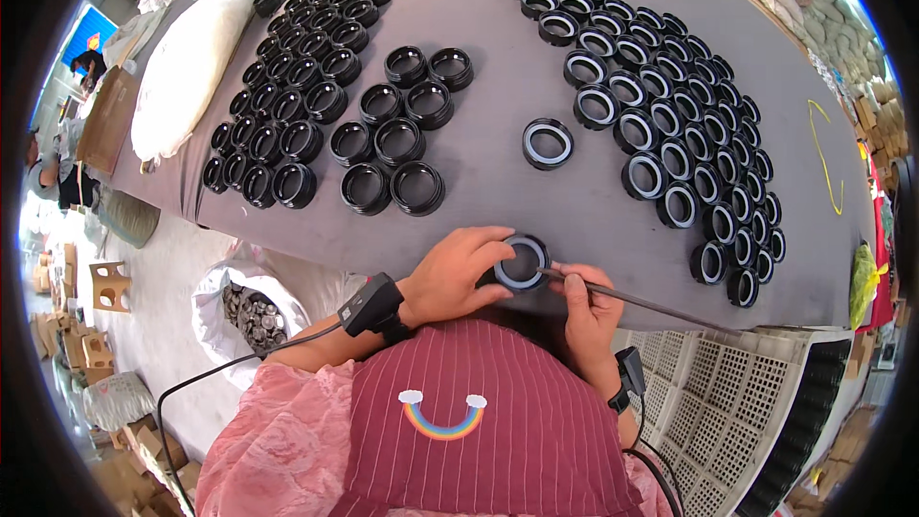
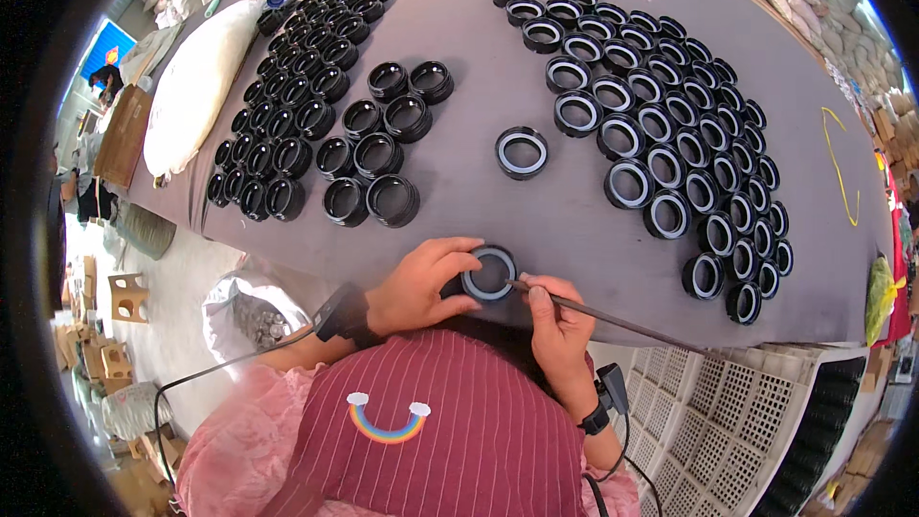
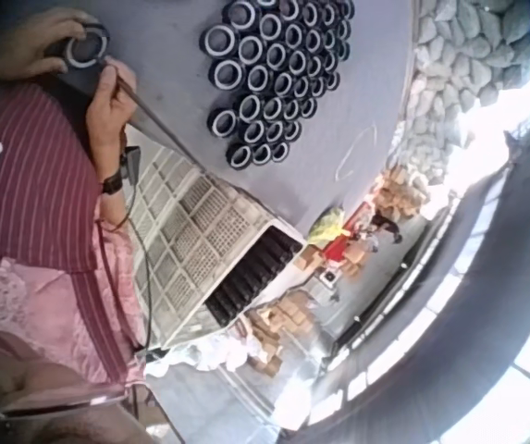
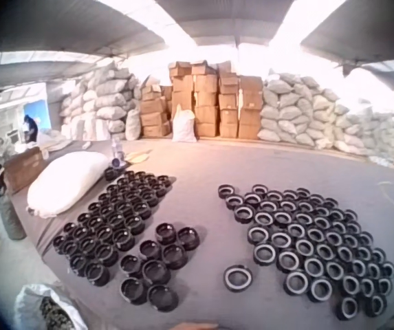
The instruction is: The person is using a thin metal tool to scrape or clean the inner edges of black plastic ring products on a workshop table.
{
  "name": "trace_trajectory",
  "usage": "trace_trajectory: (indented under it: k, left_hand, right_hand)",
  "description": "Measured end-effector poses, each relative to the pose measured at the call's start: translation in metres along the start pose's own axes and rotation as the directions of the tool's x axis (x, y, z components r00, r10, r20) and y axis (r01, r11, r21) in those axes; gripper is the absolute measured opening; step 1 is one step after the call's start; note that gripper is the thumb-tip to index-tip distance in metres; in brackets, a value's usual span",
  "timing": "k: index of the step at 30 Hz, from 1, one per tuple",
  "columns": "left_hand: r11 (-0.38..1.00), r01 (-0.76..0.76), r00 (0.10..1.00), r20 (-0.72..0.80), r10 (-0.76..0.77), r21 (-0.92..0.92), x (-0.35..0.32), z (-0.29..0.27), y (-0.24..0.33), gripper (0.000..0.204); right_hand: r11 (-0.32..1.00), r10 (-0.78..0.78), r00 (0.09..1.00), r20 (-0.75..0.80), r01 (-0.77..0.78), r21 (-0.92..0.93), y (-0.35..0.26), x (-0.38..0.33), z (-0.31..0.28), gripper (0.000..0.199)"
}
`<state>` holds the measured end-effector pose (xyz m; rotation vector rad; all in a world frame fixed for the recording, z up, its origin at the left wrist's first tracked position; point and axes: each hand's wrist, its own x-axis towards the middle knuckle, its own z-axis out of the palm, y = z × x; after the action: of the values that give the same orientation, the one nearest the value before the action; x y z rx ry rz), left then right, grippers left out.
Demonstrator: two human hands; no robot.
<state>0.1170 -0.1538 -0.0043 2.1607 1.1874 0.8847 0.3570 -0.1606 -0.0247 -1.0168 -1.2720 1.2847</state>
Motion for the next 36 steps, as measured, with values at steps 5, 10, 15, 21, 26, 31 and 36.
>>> trace_trajectory:
  k: [5,10,15,21,26,31,36]
  left_hand:
    - [0.997,-0.067,0.998,0.003,0.067,0.021,0.0,-0.001,-0.008,0.039]
    - [0.996,-0.084,0.996,0.0,0.084,0.036,-0.003,-0.001,-0.01,0.036]
    - [0.997,-0.074,0.996,-0.045,0.074,-0.006,-0.005,0.0,-0.012,0.035]
    - [0.994,-0.105,0.994,-0.015,0.105,0.0,-0.003,0.0,-0.013,0.034]
    - [0.989,-0.146,0.988,-0.038,0.147,0.013,-0.002,0.002,-0.015,0.03]
    - [0.989,-0.147,0.988,-0.052,0.148,0.025,-0.002,0.001,-0.013,0.028]
    - [0.991,-0.131,0.989,-0.064,0.133,0.022,-0.004,0.004,-0.013,0.028]
  right_hand:
    - [0.992,-0.042,0.998,0.044,0.047,-0.117,0.002,0.003,-0.003,0.013]
    - [0.922,-0.245,0.964,0.104,0.265,-0.281,-0.014,0.021,0.002,0.012]
    - [0.853,-0.343,0.918,0.199,0.393,-0.342,-0.025,0.036,0.018,0.015]
    - [0.756,-0.354,0.852,0.387,0.504,-0.418,-0.023,0.045,0.026,0.014]
    - [0.701,-0.361,0.856,0.369,0.51,-0.499,-0.023,0.05,0.031,0.01]
    - [0.669,-0.313,0.875,0.369,0.479,-0.568,-0.037,0.056,0.027,0.007]
    - [0.647,-0.22,0.863,0.454,0.478,-0.594,-0.055,0.054,0.019,0.007]
